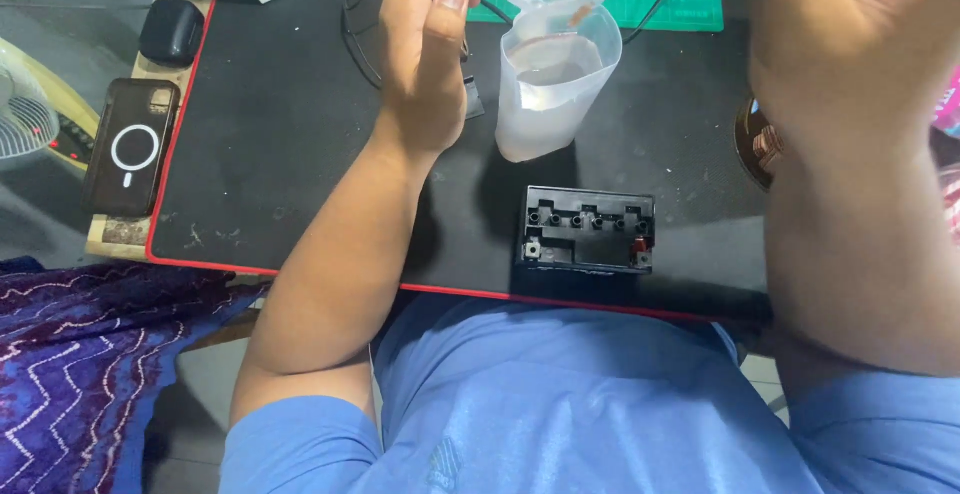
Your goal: Filling the cells of a small battery with electrolyte liquid using a syringe drawn from a plastic pouch.
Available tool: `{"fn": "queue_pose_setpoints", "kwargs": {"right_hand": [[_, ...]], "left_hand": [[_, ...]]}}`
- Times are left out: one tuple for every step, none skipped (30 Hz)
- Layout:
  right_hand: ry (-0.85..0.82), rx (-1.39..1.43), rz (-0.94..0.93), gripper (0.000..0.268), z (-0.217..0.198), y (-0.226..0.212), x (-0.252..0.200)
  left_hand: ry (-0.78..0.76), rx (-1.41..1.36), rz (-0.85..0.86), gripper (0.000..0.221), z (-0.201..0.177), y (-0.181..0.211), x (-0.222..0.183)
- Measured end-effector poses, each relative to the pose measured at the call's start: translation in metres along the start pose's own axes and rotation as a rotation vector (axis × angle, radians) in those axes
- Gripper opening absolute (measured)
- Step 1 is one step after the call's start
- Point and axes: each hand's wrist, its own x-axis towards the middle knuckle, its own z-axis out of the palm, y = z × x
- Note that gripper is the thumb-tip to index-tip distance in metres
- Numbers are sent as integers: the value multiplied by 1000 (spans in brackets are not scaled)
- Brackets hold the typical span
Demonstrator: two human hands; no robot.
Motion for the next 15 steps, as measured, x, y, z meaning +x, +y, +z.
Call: {"fn": "queue_pose_setpoints", "kwargs": {"right_hand": [[2,-1,4,88,-3,-10,-4],[13,-28,161,95,-7,-20,-7],[23,-56,318,103,-10,-29,-12],[25,-56,324,103,-14,-30,-19],[-18,-29,286,48,-19,-32,-26],[-60,0,246,48,-24,-34,-33],[-58,-8,255,48,-26,-22,-41],[16,151,238,48,-29,-10,-50],[89,309,216,56,-31,3,-59],[89,302,220,56,-36,17,-66],[30,386,157,51,-42,32,-75],[-27,471,93,46,-49,46,-83],[-31,464,95,46,-47,44,-89],[47,471,99,49,-45,42,-94],[126,484,104,52,-41,39,-100]], "left_hand": [[-4,-2,-1,43,0,1,0],[8,3,-2,42,1,1,0],[19,6,-2,41,2,2,0],[13,5,-4,41,2,2,-1],[10,-4,0,40,2,3,-1],[7,-14,3,39,3,4,-1],[2,-23,-2,39,2,2,-1],[-3,9,24,40,1,0,-2],[-3,43,52,42,1,-2,-3],[-5,36,48,42,1,-5,-3],[-5,9,26,41,2,-8,-5],[-6,-18,4,41,4,-12,-7],[-3,-25,0,41,4,-11,-7],[-16,-9,-27,38,5,-10,-6],[-32,15,-55,34,2,-9,-6]]}}
